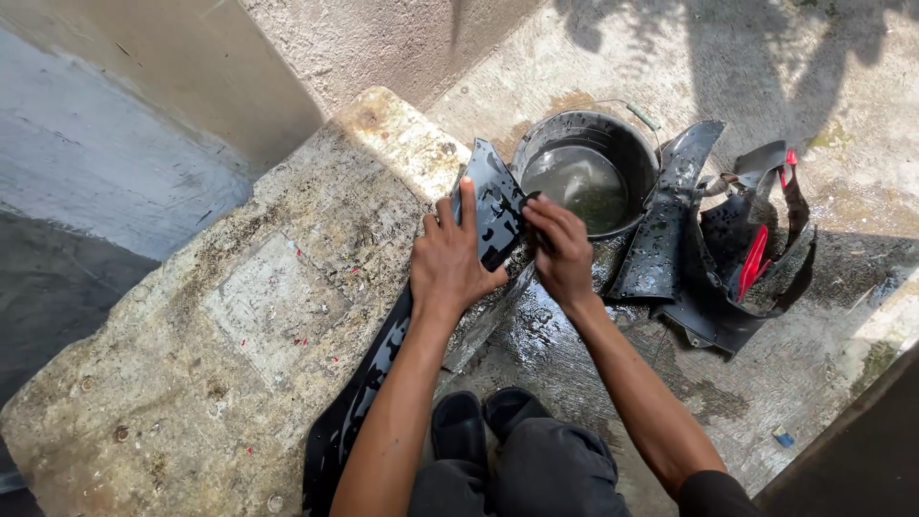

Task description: Wet sanding a plastic motorcycle fairing component using sandpaper and water

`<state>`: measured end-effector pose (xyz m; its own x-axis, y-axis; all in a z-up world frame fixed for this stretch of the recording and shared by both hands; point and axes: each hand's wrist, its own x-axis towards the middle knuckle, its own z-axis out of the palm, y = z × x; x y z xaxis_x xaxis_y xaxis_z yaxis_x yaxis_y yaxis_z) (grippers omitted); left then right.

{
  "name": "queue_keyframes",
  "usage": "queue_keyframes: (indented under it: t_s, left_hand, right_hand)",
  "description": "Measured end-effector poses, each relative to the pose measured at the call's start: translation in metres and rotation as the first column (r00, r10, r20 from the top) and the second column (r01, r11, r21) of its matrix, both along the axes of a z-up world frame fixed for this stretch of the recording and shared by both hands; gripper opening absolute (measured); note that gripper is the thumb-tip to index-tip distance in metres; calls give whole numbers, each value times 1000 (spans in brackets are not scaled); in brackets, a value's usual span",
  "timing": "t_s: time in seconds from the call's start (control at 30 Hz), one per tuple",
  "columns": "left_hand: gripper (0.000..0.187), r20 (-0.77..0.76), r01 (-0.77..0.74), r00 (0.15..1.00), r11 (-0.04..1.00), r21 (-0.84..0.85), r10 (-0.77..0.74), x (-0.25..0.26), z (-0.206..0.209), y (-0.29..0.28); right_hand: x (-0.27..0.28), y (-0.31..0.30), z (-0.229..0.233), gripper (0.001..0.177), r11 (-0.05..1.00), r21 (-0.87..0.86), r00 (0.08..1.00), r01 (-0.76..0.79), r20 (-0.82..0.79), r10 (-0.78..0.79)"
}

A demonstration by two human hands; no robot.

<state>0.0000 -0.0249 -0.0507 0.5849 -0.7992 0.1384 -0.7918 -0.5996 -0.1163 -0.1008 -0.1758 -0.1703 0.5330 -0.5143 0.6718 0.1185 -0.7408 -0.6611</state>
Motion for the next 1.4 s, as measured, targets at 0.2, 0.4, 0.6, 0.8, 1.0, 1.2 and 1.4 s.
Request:
queue_keyframes:
  t_s: [0.2, 0.4, 0.6, 0.8, 1.0, 1.2, 1.4]
  left_hand:
    - [121, -13, 12, 1000, 1000, -12, -12, -1, 2, 0]
    - [121, -7, 4, 1000, 1000, 6, -4, 1, -2, 0]
    - [120, 1, 14, 1000, 1000, -25, -14, 0, -7, 1]
    - [121, -9, 14, 1000, 1000, 0, -14, 0, 1, 0]
    - [121, 1, 19, 1000, 999, -32, -19, 1, -3, 0]
    - [121, 3, 9, 1000, 1000, -5, -9, -1, 0, 1]
    - [123, 25, 8, 1000, 1000, -29, -7, 0, -6, -1]
  right_hand:
    - [3, 31, -6, 29, 961, -260, 972, 95, 233, -33]
    - [22, 0, -25, 36, 988, -54, 966, 145, 222, -129]
    - [7, 48, -26, 35, 983, -152, 959, 98, 280, -52]
    - [23, -5, -35, 34, 981, -138, 941, 139, 326, -88]
    - [6, 47, -8, 42, 989, -100, 946, 108, 317, -71]
    - [20, 17, -25, 34, 985, -142, 934, 97, 354, -41]
    - [17, 29, -17, 37, 986, -71, 931, 152, 346, -119]
